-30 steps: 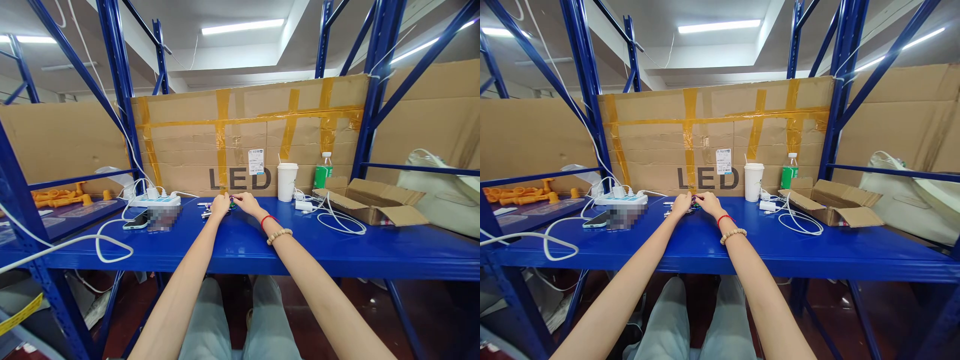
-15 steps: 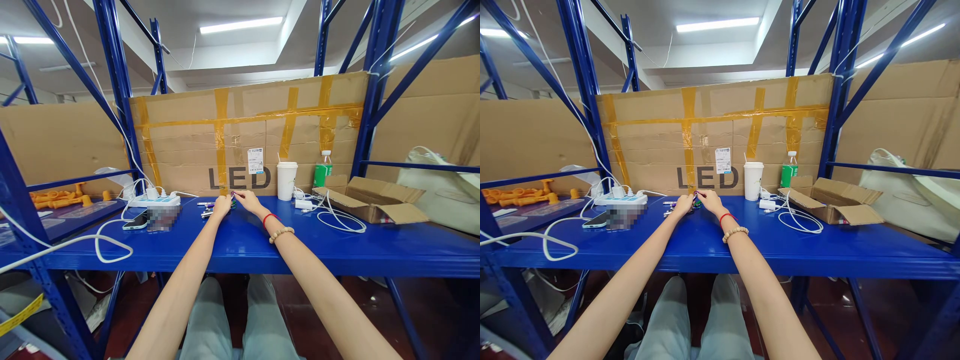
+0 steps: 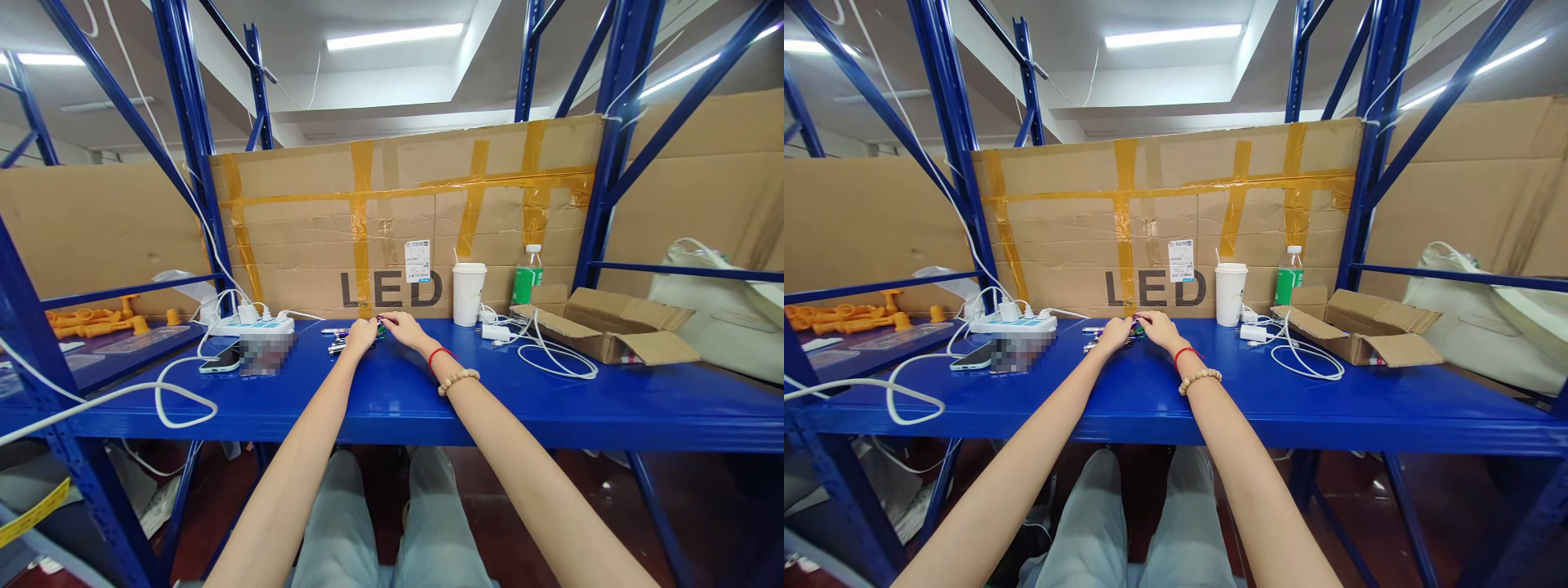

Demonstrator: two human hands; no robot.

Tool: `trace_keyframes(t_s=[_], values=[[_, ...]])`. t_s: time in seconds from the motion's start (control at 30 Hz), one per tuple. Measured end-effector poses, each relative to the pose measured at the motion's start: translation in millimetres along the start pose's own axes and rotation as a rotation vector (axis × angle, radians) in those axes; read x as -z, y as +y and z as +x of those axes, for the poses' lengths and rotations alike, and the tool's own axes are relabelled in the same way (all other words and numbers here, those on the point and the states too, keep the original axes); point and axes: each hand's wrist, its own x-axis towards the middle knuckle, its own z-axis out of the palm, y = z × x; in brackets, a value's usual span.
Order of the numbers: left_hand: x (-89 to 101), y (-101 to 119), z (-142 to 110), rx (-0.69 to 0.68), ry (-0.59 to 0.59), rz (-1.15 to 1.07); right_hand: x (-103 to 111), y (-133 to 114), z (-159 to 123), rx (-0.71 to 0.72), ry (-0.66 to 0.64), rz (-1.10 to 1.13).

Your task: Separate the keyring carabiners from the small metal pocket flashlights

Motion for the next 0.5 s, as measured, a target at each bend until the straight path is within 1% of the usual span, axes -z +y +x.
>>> trace_keyframes(t_s=[0.13,0.27,0.4,0.5], values=[[1.3,2,-2,0.023,-0.004,0.035,3,-2,-2,0.039,-0.002,-0.079],[3.4,4,-3,0.078,0.038,0.092,7,-10,-5,0.079,-0.014,-0.134],[4.0,3,-4,0.122,0.061,0.129,11,-15,-8,0.115,-0.068,-0.202],[3.1,3,-4,0.134,0.084,0.163,13,-17,-9,0.112,-0.112,-0.258]])
